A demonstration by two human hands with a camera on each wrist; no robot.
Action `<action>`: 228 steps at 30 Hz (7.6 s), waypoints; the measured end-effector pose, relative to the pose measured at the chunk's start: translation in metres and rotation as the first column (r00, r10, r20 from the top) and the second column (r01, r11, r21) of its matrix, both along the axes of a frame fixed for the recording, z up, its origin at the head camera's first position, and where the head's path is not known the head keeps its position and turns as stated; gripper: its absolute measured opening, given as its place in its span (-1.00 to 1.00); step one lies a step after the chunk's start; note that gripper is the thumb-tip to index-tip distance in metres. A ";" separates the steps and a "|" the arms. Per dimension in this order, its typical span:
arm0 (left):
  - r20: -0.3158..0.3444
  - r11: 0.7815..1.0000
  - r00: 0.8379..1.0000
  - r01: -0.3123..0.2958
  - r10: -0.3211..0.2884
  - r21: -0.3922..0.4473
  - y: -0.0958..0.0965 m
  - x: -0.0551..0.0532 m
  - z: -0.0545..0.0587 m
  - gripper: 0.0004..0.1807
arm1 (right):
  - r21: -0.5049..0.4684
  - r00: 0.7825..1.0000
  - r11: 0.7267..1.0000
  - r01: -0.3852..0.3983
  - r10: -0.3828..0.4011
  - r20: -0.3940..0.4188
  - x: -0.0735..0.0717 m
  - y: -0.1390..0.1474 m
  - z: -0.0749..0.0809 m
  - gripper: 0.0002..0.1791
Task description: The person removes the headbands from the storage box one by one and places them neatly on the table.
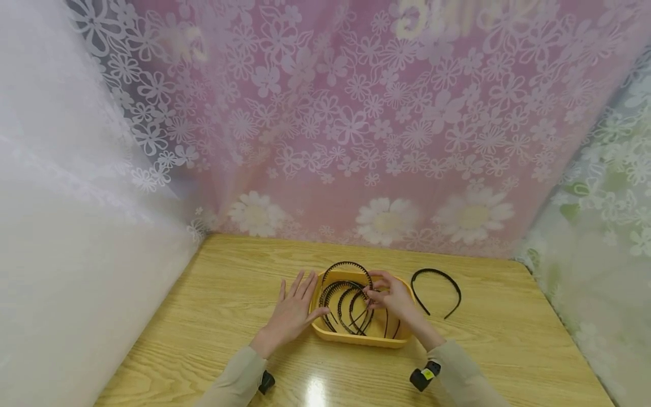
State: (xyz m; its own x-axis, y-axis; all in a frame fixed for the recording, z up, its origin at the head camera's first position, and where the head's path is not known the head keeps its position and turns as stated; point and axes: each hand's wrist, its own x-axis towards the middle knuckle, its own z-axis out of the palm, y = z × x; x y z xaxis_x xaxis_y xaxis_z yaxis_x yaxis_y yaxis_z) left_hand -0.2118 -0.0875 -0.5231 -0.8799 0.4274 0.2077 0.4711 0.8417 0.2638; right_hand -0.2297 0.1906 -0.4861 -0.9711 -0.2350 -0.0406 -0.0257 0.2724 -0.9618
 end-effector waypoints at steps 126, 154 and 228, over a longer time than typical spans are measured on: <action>0.038 1.000 0.999 0.004 -0.004 -0.017 0.008 -0.002 0.002 -0.07 | -0.292 0.968 0.929 0.228 -0.249 -0.036 0.020 0.274 0.010 -0.24; 0.039 1.000 0.999 0.008 -0.007 -0.007 0.007 -0.001 0.005 -0.09 | -0.157 0.944 0.931 0.328 -0.318 0.088 0.024 0.308 -0.015 -0.21; 0.006 0.999 1.000 0.023 -0.023 0.030 0.008 -0.002 -0.001 -0.07 | 0.485 0.866 0.740 0.467 -0.493 -0.081 0.005 0.332 -0.039 -0.49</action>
